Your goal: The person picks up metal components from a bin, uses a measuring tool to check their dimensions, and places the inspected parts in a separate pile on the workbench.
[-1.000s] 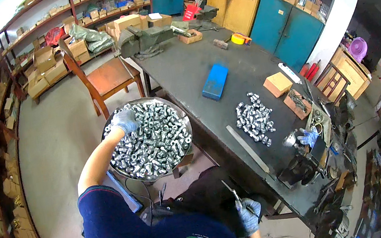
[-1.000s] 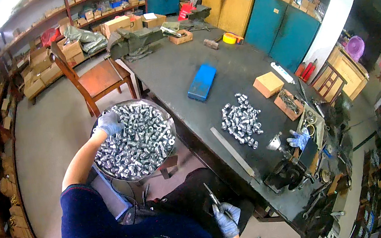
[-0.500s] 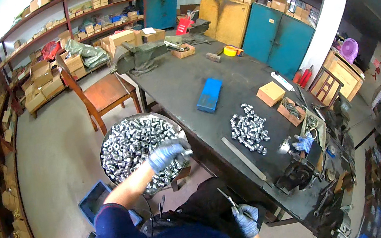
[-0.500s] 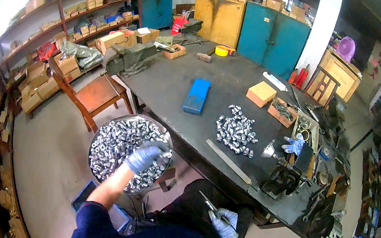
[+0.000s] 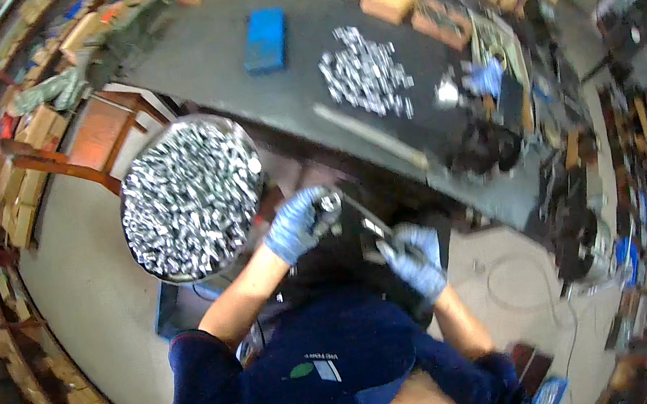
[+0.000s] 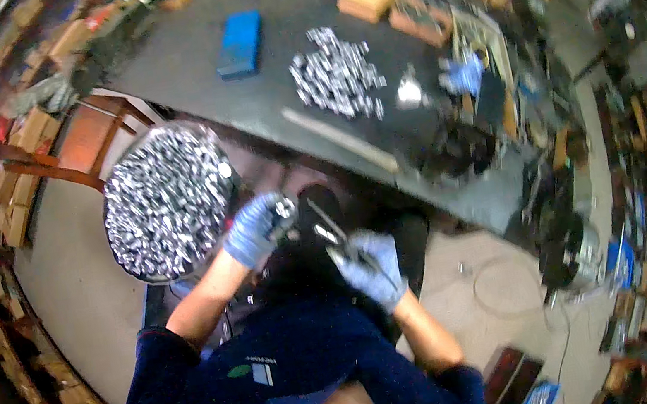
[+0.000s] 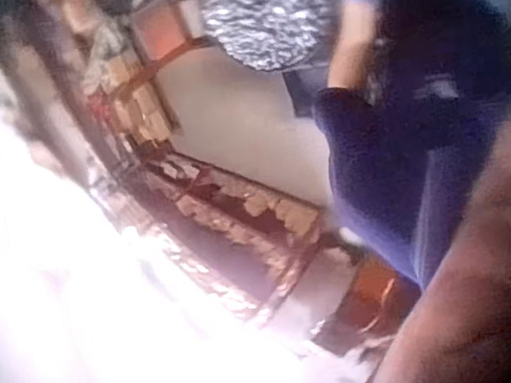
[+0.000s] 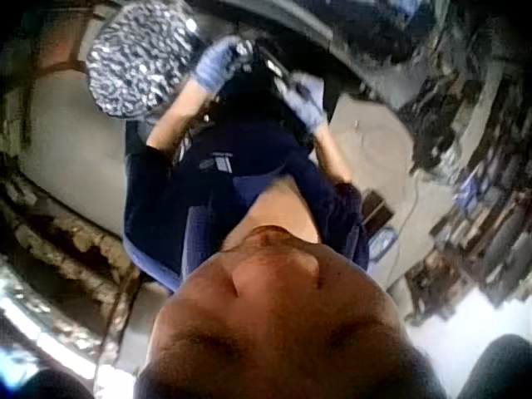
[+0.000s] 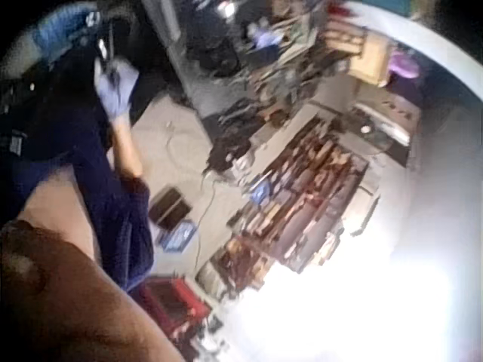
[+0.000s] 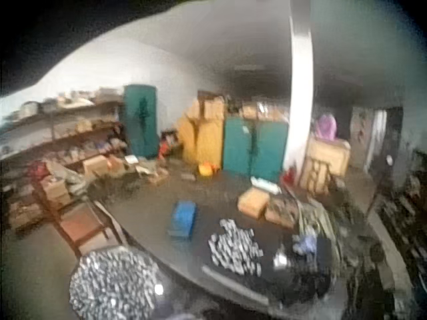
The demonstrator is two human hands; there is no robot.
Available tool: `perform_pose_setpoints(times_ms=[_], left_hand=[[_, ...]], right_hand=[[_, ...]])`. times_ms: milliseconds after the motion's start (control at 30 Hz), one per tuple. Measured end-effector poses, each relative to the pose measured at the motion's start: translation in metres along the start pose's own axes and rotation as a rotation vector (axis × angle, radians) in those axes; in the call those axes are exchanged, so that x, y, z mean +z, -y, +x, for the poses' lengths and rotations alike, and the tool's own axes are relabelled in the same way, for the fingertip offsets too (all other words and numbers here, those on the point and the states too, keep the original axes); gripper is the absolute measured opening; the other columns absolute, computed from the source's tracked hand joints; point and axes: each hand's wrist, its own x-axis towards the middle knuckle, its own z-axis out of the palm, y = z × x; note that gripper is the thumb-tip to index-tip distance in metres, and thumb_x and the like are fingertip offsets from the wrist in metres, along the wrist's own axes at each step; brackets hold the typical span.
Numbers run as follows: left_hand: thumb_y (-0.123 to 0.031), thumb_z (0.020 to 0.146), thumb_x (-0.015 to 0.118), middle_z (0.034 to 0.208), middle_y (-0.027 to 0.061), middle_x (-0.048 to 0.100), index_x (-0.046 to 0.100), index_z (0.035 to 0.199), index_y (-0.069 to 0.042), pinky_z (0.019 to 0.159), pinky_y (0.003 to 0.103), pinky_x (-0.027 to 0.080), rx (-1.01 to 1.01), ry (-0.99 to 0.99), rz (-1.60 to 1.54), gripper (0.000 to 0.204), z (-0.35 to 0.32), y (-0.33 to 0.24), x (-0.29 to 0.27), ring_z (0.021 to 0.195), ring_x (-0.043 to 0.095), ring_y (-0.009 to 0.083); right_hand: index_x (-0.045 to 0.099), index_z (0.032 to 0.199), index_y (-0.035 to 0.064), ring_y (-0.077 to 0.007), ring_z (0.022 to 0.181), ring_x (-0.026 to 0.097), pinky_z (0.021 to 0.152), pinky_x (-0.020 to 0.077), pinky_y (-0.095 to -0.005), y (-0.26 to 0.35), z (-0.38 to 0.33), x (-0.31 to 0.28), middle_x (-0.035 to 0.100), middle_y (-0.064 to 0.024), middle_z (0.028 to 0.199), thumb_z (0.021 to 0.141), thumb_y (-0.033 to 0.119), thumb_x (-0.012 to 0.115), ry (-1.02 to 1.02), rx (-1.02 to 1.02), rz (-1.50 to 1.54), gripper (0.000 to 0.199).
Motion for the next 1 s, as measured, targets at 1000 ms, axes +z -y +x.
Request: perform_pose_setpoints(times_ms=[1000], left_hand=[[-0.012, 0.084, 0.067, 0.081, 0.0028, 0.062, 0.06, 0.108, 0.002, 0.062, 0.022, 0.048, 0.251, 0.364, 0.848, 0.029, -0.02, -0.011, 0.037, 0.069, 0.058, 0.0087]], right_hand=[[0.056, 0.057, 0.0076, -0.0284, 0.049, 0.055, 0.047, 0.0434, -0.0333, -0.016, 0.006, 0.013, 0.052, -0.0121, 0.054, 0.067, 0.022, 0.078, -0.076, -0.005, 0.096, 0.028]])
